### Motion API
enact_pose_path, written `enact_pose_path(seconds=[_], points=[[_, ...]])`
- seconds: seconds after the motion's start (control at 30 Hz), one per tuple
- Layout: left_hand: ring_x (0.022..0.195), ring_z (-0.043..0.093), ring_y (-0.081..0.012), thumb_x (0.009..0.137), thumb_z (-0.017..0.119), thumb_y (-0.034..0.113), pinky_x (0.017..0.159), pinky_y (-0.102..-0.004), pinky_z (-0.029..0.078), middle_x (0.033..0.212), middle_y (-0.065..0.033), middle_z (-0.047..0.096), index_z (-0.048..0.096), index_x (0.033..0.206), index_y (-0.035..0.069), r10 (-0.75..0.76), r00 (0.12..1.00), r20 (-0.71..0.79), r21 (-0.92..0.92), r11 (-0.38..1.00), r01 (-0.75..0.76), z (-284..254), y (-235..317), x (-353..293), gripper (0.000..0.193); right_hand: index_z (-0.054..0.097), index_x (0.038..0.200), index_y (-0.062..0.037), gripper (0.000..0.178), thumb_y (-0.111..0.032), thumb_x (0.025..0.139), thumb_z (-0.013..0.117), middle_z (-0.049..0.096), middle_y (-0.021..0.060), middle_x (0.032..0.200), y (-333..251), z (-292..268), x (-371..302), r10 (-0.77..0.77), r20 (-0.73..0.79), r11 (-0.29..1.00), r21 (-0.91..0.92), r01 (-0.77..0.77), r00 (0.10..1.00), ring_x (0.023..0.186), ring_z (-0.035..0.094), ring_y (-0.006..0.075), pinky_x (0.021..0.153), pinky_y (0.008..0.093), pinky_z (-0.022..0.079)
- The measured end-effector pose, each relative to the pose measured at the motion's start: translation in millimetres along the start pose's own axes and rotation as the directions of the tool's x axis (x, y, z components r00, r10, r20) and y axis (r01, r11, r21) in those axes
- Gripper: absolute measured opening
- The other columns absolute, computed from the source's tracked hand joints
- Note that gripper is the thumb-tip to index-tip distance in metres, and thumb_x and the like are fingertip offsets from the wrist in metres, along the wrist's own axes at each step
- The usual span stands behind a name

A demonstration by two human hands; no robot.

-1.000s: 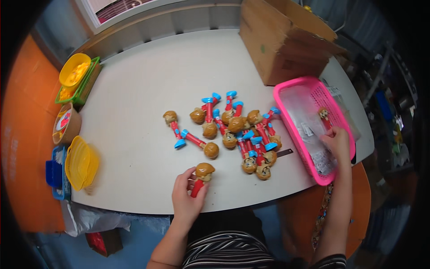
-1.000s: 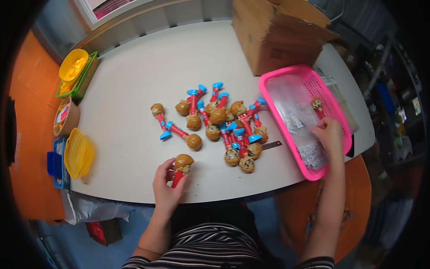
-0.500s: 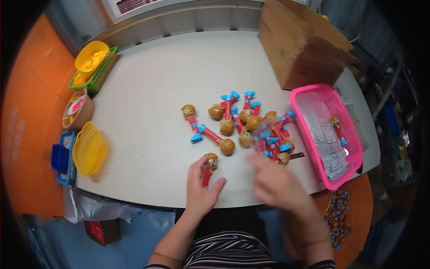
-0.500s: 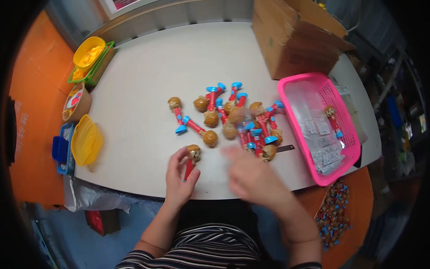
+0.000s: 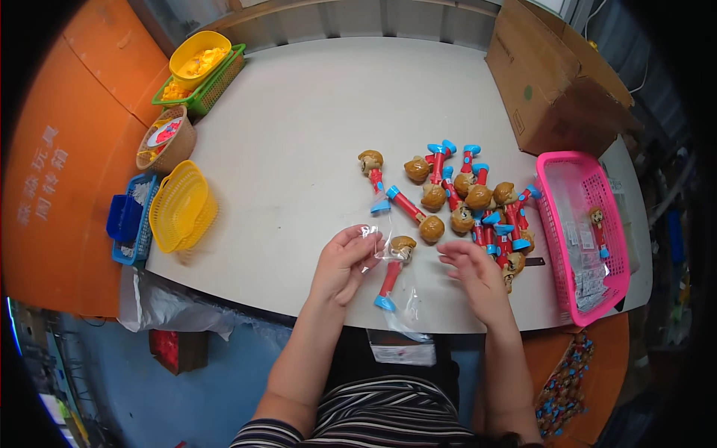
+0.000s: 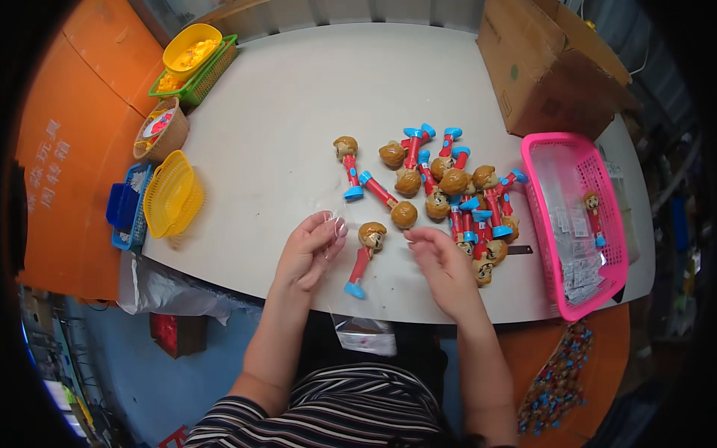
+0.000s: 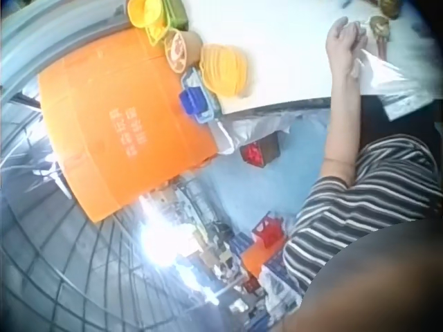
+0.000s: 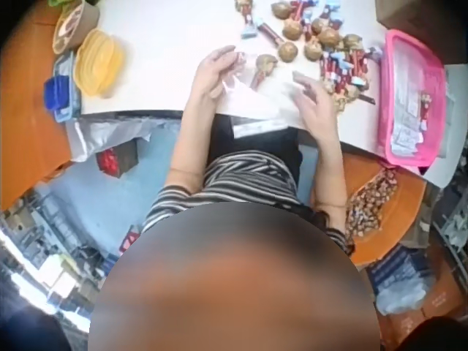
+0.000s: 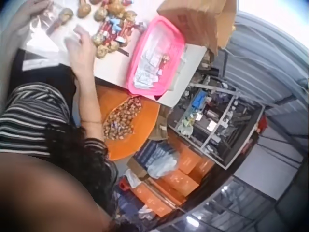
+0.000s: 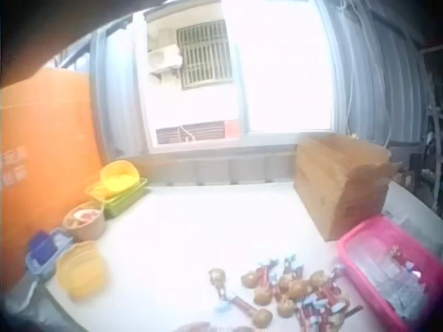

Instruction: Assembling toy doll heads into capsules and packaging them into plastic bags.

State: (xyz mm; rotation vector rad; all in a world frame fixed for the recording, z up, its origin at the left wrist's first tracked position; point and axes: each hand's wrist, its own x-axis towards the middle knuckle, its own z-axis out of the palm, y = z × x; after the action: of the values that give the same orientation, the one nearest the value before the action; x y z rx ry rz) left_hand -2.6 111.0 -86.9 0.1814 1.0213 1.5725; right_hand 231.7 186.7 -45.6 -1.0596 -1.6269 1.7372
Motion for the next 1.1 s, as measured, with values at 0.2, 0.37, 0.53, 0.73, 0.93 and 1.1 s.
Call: enact_pose_path(seconds=[0.2,0.37,0.53,0.73,0.93,1.1], points=[[0.094,0.067,-0.0211,0.087,0.067,0.002,0.082,-0.0297,0.057,0.101,-0.0145,0.065,0.047,0.115,0.0,0.08,0.996,-0.038,-0.017,0.997,-0.081,18,6,-5,0.034,0.06,0.115,0.0042,0.027,-0.009,0.091,0.063,0.07,0.0097,0.094,-10,32,25,0.13,0.319,0.963,0.184,-0.196,0.939,0.08,0.066,0.0113,0.068,0.0205,0.051],[0.09,0.068,-0.0209,0.081,0.073,0.006,0.079,-0.0295,0.057,0.107,-0.0176,0.067,0.042,0.134,-0.003,0.281,0.96,-0.013,0.273,0.924,-0.267,11,47,-26,0.062,0.068,0.098,0.0026,0.016,-0.011,0.09,0.065,0.066,0.0022,0.077,-14,35,35,0.103,0.365,0.987,-0.156,-0.049,0.925,0.068,0.059,0.0066,0.062,0.0208,0.047],[0.073,0.066,-0.0134,0.08,0.072,0.001,0.068,-0.0245,0.054,0.082,-0.0111,0.069,0.058,0.116,-0.005,0.226,0.964,0.142,0.696,0.669,-0.26,-31,75,-33,0.039,0.069,0.093,0.0018,0.018,-0.014,0.094,0.06,0.067,0.0044,0.079,-16,44,47,-0.065,0.162,0.97,-0.223,0.101,0.985,0.074,0.062,0.0091,0.063,0.0235,0.048],[0.062,0.06,-0.0115,0.082,0.07,0.001,0.055,-0.0234,0.049,0.072,-0.0046,0.059,0.042,0.128,0.0,0.677,0.606,-0.417,0.707,0.661,-0.252,-97,44,-42,0.054,0.069,0.092,0.0005,0.05,-0.049,0.085,0.064,0.068,0.0187,0.08,5,46,32,0.306,-0.019,0.669,-0.707,-0.229,0.952,0.07,0.066,0.0316,0.065,0.0406,0.051],[0.059,0.059,-0.0148,0.084,0.065,0.0,0.056,-0.026,0.05,0.081,-0.0079,0.057,0.018,0.142,0.005,0.789,0.559,-0.256,0.875,0.435,-0.213,-81,-3,-44,0.074,0.063,0.078,0.0014,0.032,-0.03,0.085,0.067,0.063,0.0123,0.064,27,75,17,0.026,-0.04,0.446,-0.894,-0.047,0.999,0.058,0.063,0.0204,0.054,0.0338,0.05],[0.06,0.061,-0.0157,0.09,0.061,0.001,0.057,-0.0266,0.054,0.075,-0.007,0.057,0.028,0.134,0.003,0.425,0.791,-0.44,0.325,0.897,-0.301,-48,-16,-57,0.056,0.055,0.095,-0.001,0.025,-0.023,0.088,0.066,0.064,0.0078,0.074,28,74,9,0.362,0.062,0.93,-0.09,-0.356,0.93,0.058,0.06,0.0126,0.052,0.0261,0.05]])
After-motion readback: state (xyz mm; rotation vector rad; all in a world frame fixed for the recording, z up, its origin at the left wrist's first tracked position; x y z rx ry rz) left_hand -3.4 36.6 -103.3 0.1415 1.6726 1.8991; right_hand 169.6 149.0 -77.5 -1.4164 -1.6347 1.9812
